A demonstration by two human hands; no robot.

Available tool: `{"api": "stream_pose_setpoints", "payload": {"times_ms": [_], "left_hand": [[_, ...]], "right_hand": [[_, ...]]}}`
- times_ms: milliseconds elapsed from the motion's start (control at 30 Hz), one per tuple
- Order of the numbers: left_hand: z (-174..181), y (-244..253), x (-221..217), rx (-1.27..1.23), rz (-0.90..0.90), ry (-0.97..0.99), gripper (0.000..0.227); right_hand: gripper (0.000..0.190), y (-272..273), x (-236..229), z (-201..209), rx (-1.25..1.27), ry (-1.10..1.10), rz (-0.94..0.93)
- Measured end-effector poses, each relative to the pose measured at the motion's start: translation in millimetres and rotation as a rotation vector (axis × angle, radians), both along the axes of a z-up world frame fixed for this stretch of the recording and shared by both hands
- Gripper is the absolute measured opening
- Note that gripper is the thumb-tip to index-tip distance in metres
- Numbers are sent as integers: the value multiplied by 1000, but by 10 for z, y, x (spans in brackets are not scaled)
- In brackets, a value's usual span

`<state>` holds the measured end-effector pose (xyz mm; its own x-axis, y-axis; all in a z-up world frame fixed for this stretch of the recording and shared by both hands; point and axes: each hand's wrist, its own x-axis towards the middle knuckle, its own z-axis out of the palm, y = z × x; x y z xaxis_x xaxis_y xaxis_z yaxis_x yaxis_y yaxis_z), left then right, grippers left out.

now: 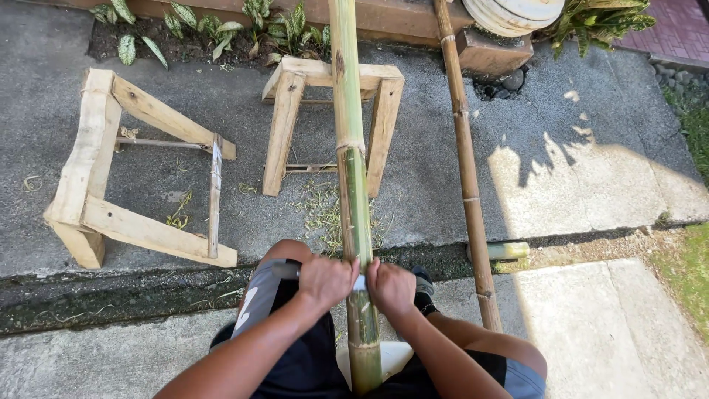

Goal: Shaving the outer green layer of a bamboo pole using a knife to prepare the material.

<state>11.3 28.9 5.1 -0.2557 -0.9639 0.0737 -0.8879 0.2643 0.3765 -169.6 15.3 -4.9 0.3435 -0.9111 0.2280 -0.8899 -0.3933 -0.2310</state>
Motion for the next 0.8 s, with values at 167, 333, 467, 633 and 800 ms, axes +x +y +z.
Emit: {"api": "stream_pose_setpoints", "payload": {"times_ms": [167, 333, 467, 633, 800], "left_hand": [[-121, 368, -91, 9, 32, 70, 64], [-128, -516, 96, -30, 62, -24, 72], [-13, -1523, 319, -5, 11, -221, 73], [141, -2605, 498, 18, -54, -368, 73], [340, -3109, 586, -28, -103, -430, 78]], "right_hand": [[46, 323, -30, 202, -140, -86, 122], [51, -580, 89, -103, -159, -24, 27], [58, -1502, 298, -214, -175, -23, -79], [59, -2380, 573, -179, -188, -59, -266], [57, -2791, 706, -182, -338, -66, -350]]}}
